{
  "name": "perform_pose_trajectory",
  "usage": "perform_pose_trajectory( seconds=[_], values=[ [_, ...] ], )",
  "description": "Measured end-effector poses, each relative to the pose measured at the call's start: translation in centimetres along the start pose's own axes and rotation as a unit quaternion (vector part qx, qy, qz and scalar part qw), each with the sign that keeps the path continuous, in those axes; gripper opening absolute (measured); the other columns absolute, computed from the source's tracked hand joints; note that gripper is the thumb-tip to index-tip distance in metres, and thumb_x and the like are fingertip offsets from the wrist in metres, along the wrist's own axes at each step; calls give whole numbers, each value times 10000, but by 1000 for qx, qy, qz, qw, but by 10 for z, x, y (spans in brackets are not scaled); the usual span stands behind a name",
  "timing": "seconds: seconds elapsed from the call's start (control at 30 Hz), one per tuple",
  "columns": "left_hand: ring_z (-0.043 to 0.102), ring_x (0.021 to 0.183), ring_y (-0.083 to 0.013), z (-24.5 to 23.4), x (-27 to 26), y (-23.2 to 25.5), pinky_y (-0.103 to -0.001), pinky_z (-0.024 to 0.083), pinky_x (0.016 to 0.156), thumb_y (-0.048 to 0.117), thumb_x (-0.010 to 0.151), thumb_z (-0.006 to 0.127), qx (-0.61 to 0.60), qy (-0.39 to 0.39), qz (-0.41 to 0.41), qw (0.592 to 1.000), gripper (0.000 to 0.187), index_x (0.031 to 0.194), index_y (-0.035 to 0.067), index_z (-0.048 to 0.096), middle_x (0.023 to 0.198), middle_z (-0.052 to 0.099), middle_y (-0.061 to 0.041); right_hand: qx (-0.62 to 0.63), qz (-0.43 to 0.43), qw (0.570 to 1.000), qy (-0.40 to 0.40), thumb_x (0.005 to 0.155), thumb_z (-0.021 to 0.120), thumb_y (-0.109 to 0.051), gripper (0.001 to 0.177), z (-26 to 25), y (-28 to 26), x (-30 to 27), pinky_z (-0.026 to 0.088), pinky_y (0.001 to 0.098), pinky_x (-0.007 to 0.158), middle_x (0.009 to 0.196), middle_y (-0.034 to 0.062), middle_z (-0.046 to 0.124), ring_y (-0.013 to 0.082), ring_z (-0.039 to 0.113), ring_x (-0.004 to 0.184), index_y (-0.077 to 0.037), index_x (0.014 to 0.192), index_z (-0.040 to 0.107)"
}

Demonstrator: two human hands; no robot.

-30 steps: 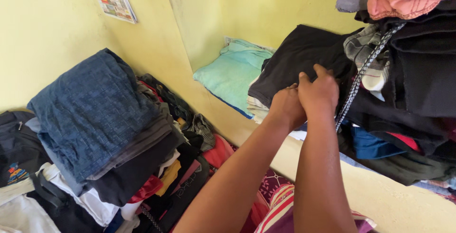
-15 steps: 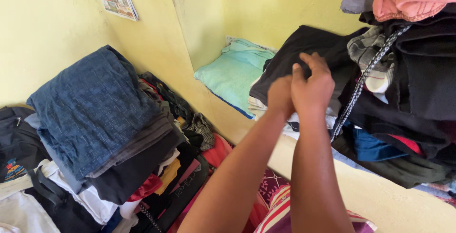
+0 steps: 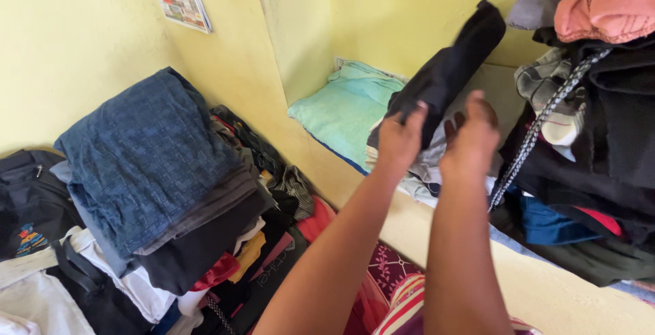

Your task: The person folds various garments including shirts, pants, and jeans by hand and stacks them on a chair. The person handles each item individually, smoothing and aligning edges before placing it on the growing pile.

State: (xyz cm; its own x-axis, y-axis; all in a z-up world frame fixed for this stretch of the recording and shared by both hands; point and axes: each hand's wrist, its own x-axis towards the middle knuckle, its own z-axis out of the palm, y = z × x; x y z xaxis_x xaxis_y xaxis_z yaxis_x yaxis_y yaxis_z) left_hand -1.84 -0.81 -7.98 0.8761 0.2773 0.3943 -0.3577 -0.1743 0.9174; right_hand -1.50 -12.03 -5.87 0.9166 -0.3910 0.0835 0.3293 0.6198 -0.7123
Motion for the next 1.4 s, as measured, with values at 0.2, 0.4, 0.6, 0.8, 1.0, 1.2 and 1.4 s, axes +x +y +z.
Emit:
perform_pose_trajectory(
  seconds=[0.2,0.4,0.6,0.8,1.0,1.2,1.4],
  values=[
    [708,1085,-398,-30,-65,59,-470,547,936,297,877,660,222,-40,345,911,559,1420,164,626,1222,730,-184,226,81,928,-285,1020,663,-442,398,-12,-40,-10,559,386,780,929,74,673,236,659,841,-48,1075,645],
    [586,1286,-442,-74,-108,107,-545,418,1093,252,805,739,269,-104,372,882,623,1381,49,612,1373,657,-236,-89,74,980,-164,875,791,-201,331,14,-55,-39,602,374,729,1020,84,750,226,733,849,-27,1142,700],
    [691,1233,-259,-137,-120,94,-387,507,1074,434,950,634,20,117,94,988,551,1327,34,662,1313,721,-166,-135,60,947,-285,838,708,-12,424,36,-67,-81,593,377,818,1117,118,740,230,733,937,15,1260,667],
    [611,1280,-263,-228,-116,87,-390,430,1092,563,960,556,-336,45,-147,929,696,1363,-4,600,1388,657,-161,-35,93,910,-403,805,665,73,561,51,-63,-122,571,415,1002,1239,158,716,288,718,1109,63,1363,611],
    [638,1222,-322,-287,-142,104,-441,473,1087,512,954,652,-477,-54,-101,871,728,1382,-73,583,1336,656,-219,-97,27,841,-531,702,660,161,762,52,-35,-124,479,421,1146,1385,179,659,305,633,1298,106,1454,550],
    [644,1207,-264,-326,-179,121,-426,492,1111,79,830,805,-427,-32,23,903,645,1425,19,564,1304,668,-128,-45,116,789,-602,562,690,230,904,71,-11,-135,503,440,1086,1390,180,656,303,627,1302,80,1442,550],
    [642,1180,-281,-358,-210,125,-428,487,1083,80,794,828,-440,32,38,897,715,1442,-5,537,1286,664,-151,-69,95,850,-514,779,699,119,650,106,14,-194,530,436,1054,1340,138,688,279,668,1209,21,1415,604]
  ],
)
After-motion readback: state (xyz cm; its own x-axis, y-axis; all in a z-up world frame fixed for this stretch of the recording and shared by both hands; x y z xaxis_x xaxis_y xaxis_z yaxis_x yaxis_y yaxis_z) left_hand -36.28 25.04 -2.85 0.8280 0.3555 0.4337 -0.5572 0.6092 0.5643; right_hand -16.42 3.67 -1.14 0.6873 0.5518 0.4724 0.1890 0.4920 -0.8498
